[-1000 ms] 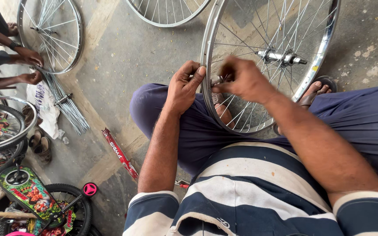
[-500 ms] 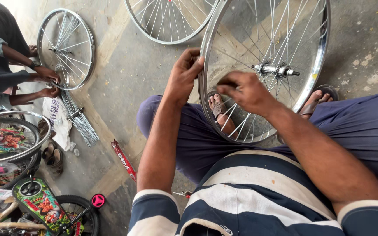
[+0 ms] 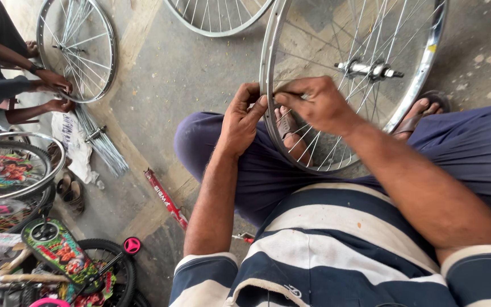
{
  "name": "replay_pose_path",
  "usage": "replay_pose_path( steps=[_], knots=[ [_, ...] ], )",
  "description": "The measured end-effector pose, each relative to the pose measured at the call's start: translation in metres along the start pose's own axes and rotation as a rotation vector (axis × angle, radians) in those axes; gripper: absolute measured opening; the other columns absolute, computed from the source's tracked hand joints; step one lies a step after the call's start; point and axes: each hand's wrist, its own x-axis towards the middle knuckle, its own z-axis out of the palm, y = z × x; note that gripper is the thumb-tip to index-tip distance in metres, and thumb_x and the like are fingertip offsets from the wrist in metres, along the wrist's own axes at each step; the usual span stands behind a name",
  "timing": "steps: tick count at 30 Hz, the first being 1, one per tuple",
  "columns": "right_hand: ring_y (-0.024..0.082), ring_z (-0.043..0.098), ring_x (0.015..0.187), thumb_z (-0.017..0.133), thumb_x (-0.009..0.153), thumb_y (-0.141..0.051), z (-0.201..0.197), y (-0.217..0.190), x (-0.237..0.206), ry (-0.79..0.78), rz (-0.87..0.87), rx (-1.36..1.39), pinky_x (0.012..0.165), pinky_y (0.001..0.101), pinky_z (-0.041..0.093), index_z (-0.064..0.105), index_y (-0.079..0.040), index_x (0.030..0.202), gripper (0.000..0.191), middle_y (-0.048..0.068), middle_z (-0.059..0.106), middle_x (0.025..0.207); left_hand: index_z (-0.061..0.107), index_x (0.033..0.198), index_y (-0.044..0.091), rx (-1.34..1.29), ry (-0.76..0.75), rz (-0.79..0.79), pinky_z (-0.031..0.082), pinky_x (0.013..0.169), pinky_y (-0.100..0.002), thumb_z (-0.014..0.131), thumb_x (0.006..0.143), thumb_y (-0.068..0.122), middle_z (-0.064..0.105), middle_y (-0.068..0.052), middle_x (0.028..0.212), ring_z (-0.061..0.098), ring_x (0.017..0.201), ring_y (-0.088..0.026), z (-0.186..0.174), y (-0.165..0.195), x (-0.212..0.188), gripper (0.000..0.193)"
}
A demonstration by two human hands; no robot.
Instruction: The person sits on the floor and uses a small metal tool to adjust the spokes on a bicycle wheel. They rotate the wheel and continue tightening or loosening the spoke nipples along the rim.
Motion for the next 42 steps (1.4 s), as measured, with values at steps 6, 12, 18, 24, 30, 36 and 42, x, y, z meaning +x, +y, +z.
replay_pose_path(
  steps=[6,12,18,24,30,36,42],
  knots=[
    [0.022,0.075,0.094,0.083,0.086,-0.021,0.005,-0.003,-0.008,0.01,0.01,-0.303,0.087,0.0364,0.063,0.072,-0.003,0.105,0.028,0.012,0.077,0.106,0.064,0.125,0.005,0.02,0.009,0.014,0.052,0.092,-0.03,0.064,0.108,0.025,0.066,-0.002,0.112,0.059,0.107,-0.012,0.007,-0.006,-0.003,0.026],
    [0.023,0.069,0.1,0.078,0.096,-0.019,0.002,0.0,-0.019,-0.043,0.026,-0.041,0.097,0.0371,0.057,0.07,-0.006,0.112,0.021,0.007,0.068,0.103,0.063,0.123,0.006,-0.022,0.022,0.023,0.052,0.088,-0.029,0.064,0.107,0.026,0.066,-0.001,0.11,0.059,0.104,-0.011,0.009,-0.009,0.001,0.026],
    [0.018,0.071,0.088,0.082,0.089,-0.025,0.006,0.001,-0.02,0.003,0.116,-0.335,0.081,0.0333,0.058,0.068,-0.007,0.107,0.029,0.005,0.071,0.097,0.065,0.121,0.005,0.033,0.033,0.024,0.052,0.087,-0.029,0.063,0.109,0.024,0.065,-0.002,0.106,0.059,0.101,-0.011,0.012,-0.014,-0.003,0.022],
    [0.023,0.067,0.1,0.086,0.086,-0.017,-0.001,0.001,-0.02,-0.017,0.005,-0.08,0.09,0.0368,0.057,0.07,-0.006,0.122,0.041,0.015,0.068,0.109,0.064,0.121,0.003,0.039,0.042,0.134,0.052,0.095,-0.03,0.064,0.108,0.021,0.068,-0.003,0.109,0.062,0.106,-0.013,0.014,-0.023,0.004,0.021],
    [0.02,0.074,0.099,0.087,0.086,-0.025,0.008,0.004,-0.028,0.03,0.219,-0.361,0.091,0.0337,0.06,0.07,-0.007,0.117,0.039,0.011,0.076,0.108,0.064,0.121,0.005,0.065,0.038,0.115,0.055,0.094,-0.031,0.064,0.106,0.025,0.069,-0.003,0.111,0.065,0.107,-0.014,0.017,-0.021,-0.001,0.025],
    [0.022,0.069,0.103,0.079,0.09,-0.026,-0.003,-0.003,-0.029,-0.136,0.205,-0.18,0.087,0.0328,0.057,0.067,-0.004,0.129,0.046,0.013,0.073,0.114,0.064,0.127,0.004,-0.042,0.141,0.179,0.053,0.101,-0.033,0.064,0.107,0.027,0.068,-0.006,0.119,0.064,0.116,-0.017,0.029,-0.007,-0.008,0.03],
    [0.013,0.067,0.097,0.066,0.106,-0.022,-0.022,0.016,-0.039,-0.098,0.295,0.219,0.088,0.0261,0.058,0.071,-0.003,0.125,0.027,0.007,0.073,0.108,0.063,0.116,0.005,-1.207,0.475,-0.038,0.051,0.074,-0.032,0.056,0.112,0.04,0.061,-0.006,0.099,0.057,0.085,-0.019,0.059,-0.025,0.029,0.037]
  ],
)
